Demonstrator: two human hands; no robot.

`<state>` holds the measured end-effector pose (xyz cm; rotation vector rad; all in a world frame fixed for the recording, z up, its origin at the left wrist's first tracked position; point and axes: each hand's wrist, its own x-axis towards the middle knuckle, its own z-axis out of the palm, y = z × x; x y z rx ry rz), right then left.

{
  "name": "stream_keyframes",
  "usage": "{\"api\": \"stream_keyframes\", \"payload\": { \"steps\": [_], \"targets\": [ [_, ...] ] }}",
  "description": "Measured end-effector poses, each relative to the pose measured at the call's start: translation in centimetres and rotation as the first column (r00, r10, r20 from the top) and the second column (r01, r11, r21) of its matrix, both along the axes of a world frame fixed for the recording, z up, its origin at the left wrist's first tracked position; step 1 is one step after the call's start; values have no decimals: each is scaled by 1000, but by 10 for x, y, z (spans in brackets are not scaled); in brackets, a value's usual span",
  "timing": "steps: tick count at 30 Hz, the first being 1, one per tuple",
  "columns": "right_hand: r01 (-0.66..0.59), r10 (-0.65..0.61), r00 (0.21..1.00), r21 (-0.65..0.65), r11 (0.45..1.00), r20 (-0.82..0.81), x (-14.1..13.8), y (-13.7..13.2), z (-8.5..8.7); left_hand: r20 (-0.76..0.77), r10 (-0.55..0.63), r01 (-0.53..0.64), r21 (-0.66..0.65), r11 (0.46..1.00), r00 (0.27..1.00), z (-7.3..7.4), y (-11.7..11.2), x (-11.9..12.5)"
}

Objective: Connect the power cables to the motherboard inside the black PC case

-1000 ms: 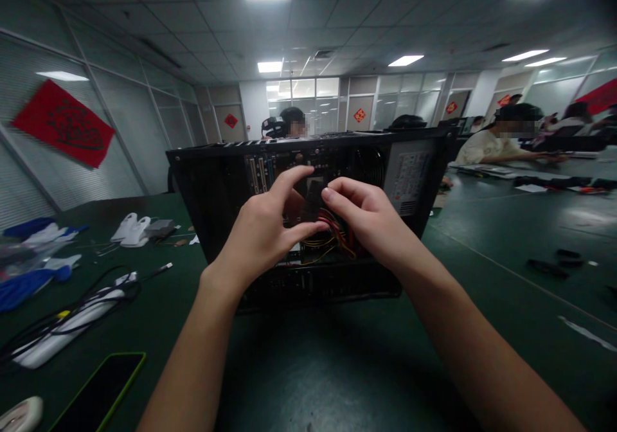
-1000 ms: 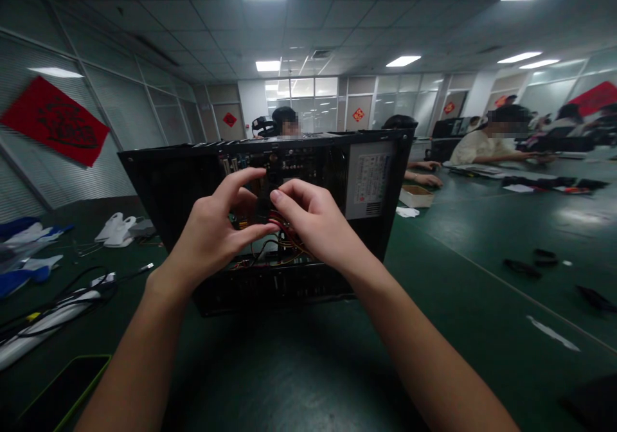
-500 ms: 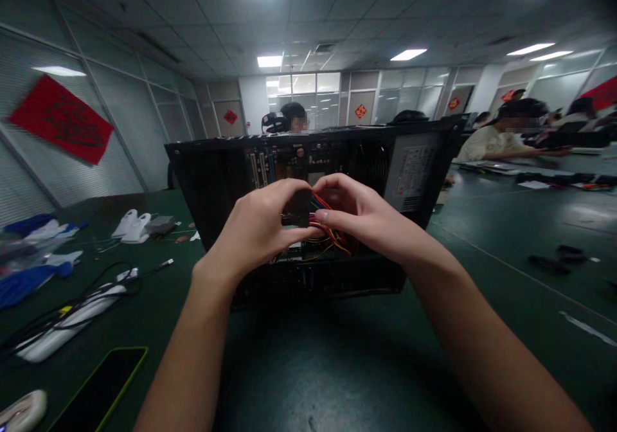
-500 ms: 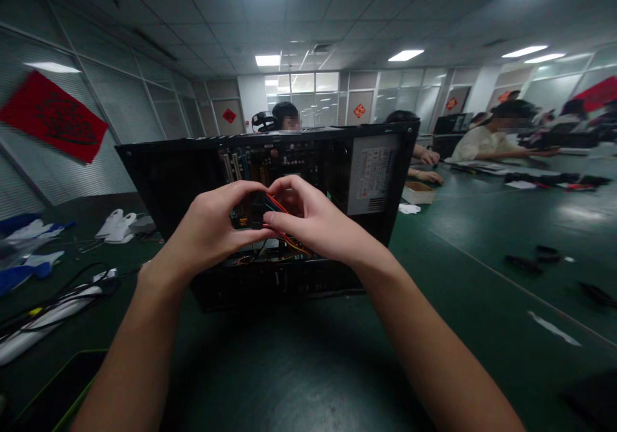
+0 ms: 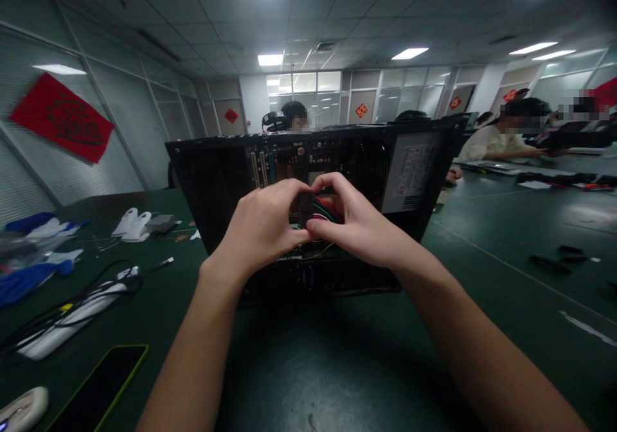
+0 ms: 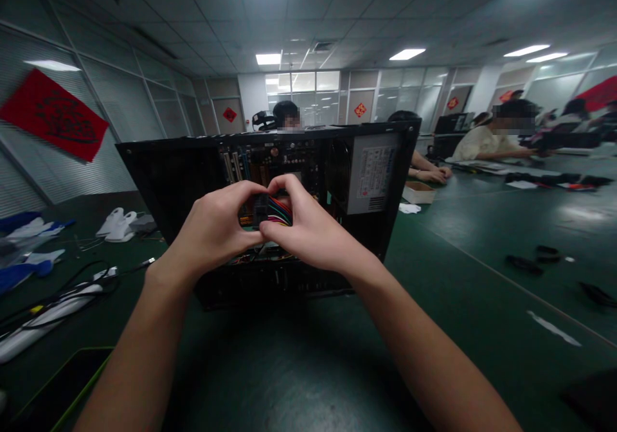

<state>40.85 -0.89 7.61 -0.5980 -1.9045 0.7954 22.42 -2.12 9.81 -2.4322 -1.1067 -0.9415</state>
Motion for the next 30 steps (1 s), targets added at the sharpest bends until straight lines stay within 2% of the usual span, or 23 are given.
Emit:
{"api": "stream_keyframes", "payload": {
  "steps": [18,26,30],
  "targets": [
    [43,-43,999,55,998,11,-8,-5,-4,-62,94,-97,-35,995,994,3,-4,0],
    [15,-17,1000,59,998,18,-10,-5,-5,-105,151,-155,-33,987,983,3,-6,1],
    [-12,11,1000,49,999,16,-11,-6,-6,-116,129,-133,-21,991,985,2,-5,-1]
  ]
}}
